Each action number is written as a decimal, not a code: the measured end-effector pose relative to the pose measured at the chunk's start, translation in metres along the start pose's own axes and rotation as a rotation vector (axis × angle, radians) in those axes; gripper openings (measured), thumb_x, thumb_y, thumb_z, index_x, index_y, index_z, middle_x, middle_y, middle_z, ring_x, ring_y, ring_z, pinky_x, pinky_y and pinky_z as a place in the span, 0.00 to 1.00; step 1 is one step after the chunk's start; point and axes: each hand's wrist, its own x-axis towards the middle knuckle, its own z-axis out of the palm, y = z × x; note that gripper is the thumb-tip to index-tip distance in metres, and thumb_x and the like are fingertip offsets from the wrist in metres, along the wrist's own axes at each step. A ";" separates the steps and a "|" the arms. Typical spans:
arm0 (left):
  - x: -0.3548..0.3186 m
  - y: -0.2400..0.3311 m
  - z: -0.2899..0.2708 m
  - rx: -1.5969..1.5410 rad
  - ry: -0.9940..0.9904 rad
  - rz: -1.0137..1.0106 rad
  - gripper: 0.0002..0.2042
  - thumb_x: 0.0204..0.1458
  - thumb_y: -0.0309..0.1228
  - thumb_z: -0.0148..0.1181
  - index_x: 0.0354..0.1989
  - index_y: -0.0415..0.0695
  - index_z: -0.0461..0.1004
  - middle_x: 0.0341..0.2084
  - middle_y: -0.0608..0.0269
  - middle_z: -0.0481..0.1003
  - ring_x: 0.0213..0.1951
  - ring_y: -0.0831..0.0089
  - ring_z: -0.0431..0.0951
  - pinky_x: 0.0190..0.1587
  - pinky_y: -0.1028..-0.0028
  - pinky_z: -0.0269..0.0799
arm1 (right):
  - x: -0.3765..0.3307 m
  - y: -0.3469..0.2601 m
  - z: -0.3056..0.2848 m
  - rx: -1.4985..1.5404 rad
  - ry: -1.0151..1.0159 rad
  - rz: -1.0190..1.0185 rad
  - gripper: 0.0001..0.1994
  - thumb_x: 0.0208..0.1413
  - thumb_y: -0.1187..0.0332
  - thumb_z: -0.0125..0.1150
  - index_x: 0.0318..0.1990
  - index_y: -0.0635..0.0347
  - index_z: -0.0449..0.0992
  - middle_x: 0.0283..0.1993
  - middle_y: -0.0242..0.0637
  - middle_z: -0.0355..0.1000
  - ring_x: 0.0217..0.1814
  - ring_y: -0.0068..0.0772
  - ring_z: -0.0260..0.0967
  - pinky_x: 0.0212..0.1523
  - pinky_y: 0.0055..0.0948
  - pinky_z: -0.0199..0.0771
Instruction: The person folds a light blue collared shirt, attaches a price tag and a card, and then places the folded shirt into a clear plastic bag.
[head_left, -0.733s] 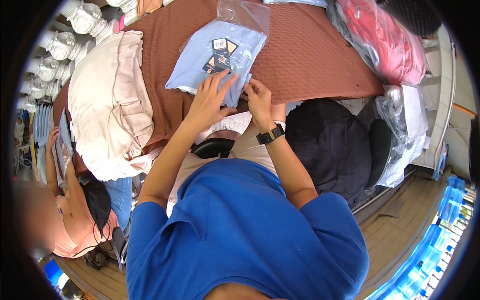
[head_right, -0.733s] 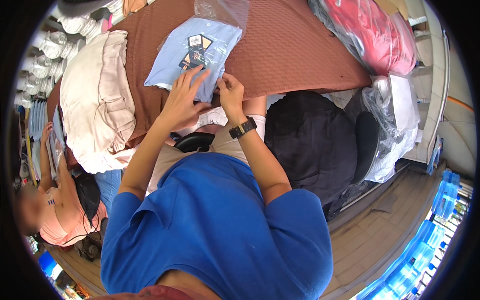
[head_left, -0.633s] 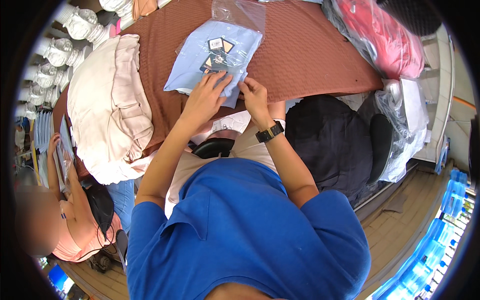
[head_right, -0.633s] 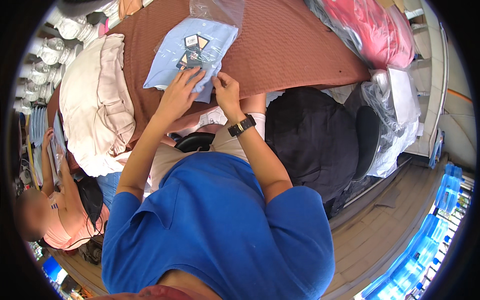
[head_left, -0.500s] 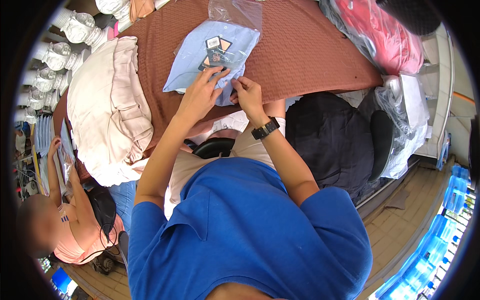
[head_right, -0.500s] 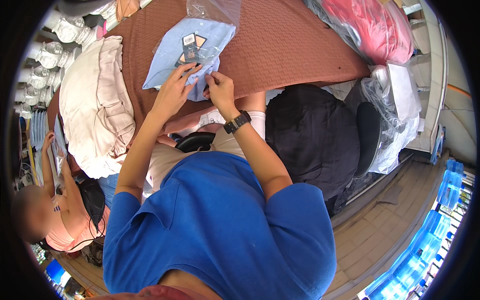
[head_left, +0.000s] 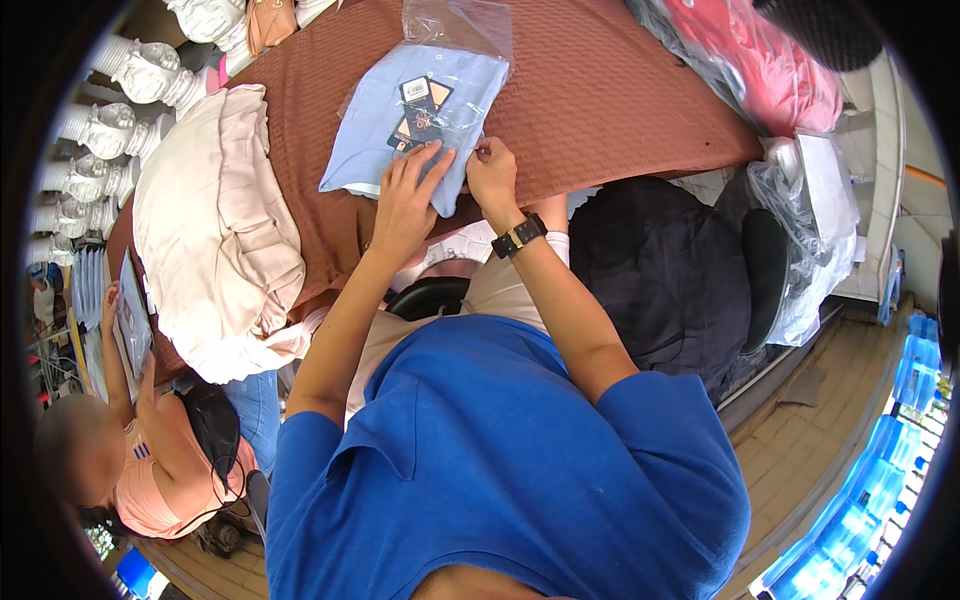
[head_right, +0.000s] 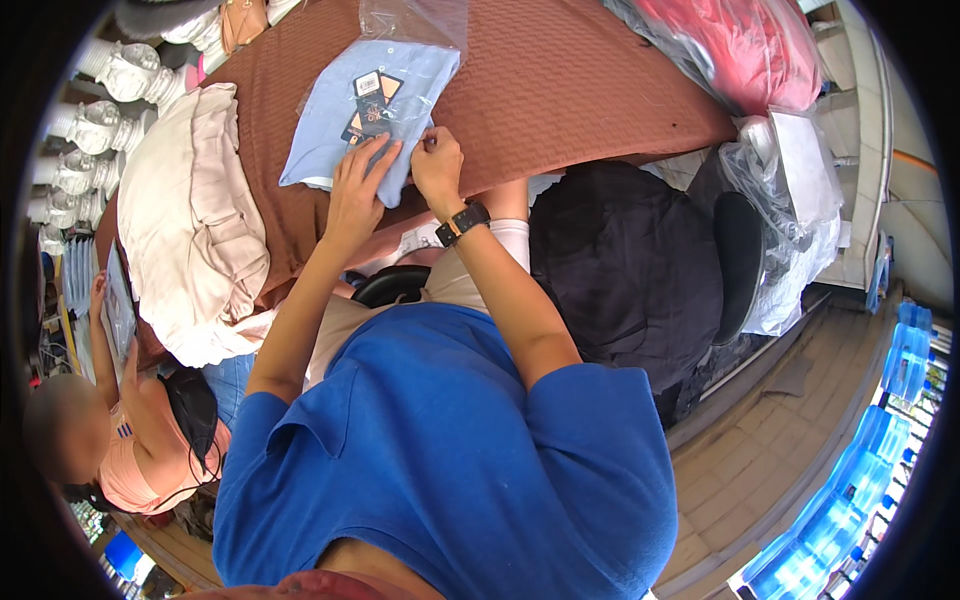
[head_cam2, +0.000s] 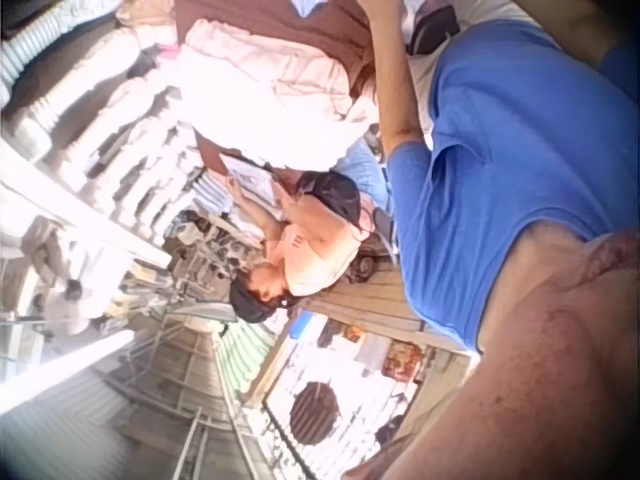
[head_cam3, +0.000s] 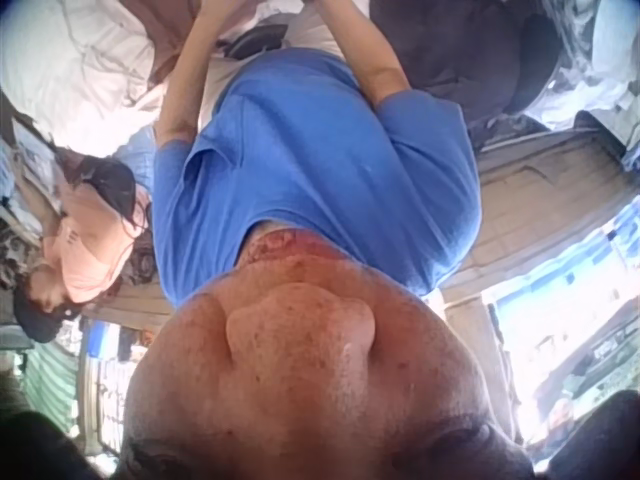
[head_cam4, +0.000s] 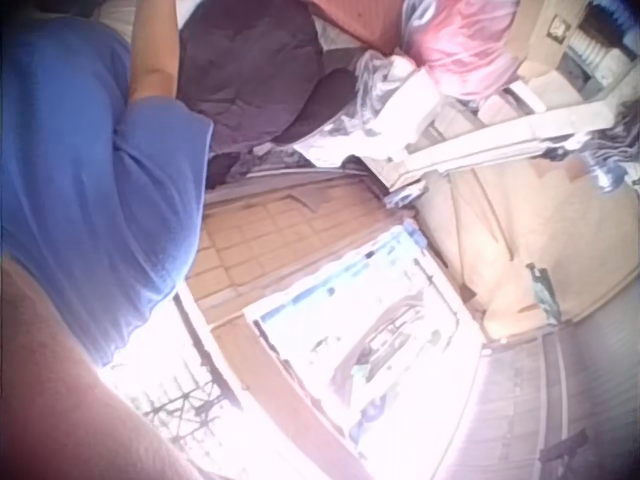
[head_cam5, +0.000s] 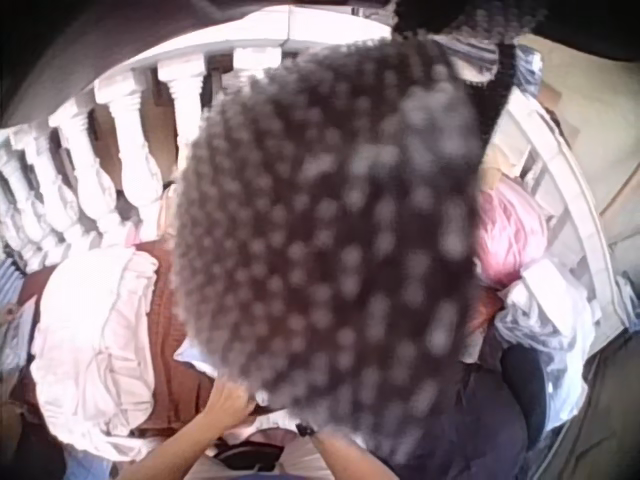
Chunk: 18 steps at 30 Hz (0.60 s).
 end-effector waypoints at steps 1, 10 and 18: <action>0.000 -0.005 0.003 -0.006 -0.002 0.003 0.33 0.46 0.17 0.59 0.65 0.51 0.71 0.59 0.61 0.70 0.62 0.57 0.69 0.64 0.57 0.62 | -0.007 -0.013 -0.004 0.043 -0.043 0.054 0.09 0.56 0.73 0.64 0.39 0.71 0.76 0.31 0.49 0.78 0.32 0.38 0.79 0.33 0.38 0.77; 0.023 0.007 -0.015 -0.315 0.033 -0.127 0.19 0.59 0.26 0.58 0.60 0.47 0.77 0.55 0.57 0.74 0.56 0.53 0.71 0.61 0.60 0.66 | 0.003 -0.002 -0.010 -0.238 0.131 -0.345 0.13 0.48 0.71 0.72 0.38 0.64 0.74 0.36 0.51 0.78 0.39 0.52 0.78 0.40 0.47 0.75; 0.016 0.009 -0.010 -0.288 0.030 -0.142 0.18 0.62 0.28 0.56 0.61 0.45 0.76 0.58 0.57 0.73 0.59 0.56 0.69 0.66 0.62 0.61 | 0.008 -0.015 -0.021 -0.361 0.061 -0.261 0.15 0.46 0.68 0.76 0.35 0.63 0.74 0.30 0.49 0.78 0.34 0.51 0.78 0.38 0.44 0.76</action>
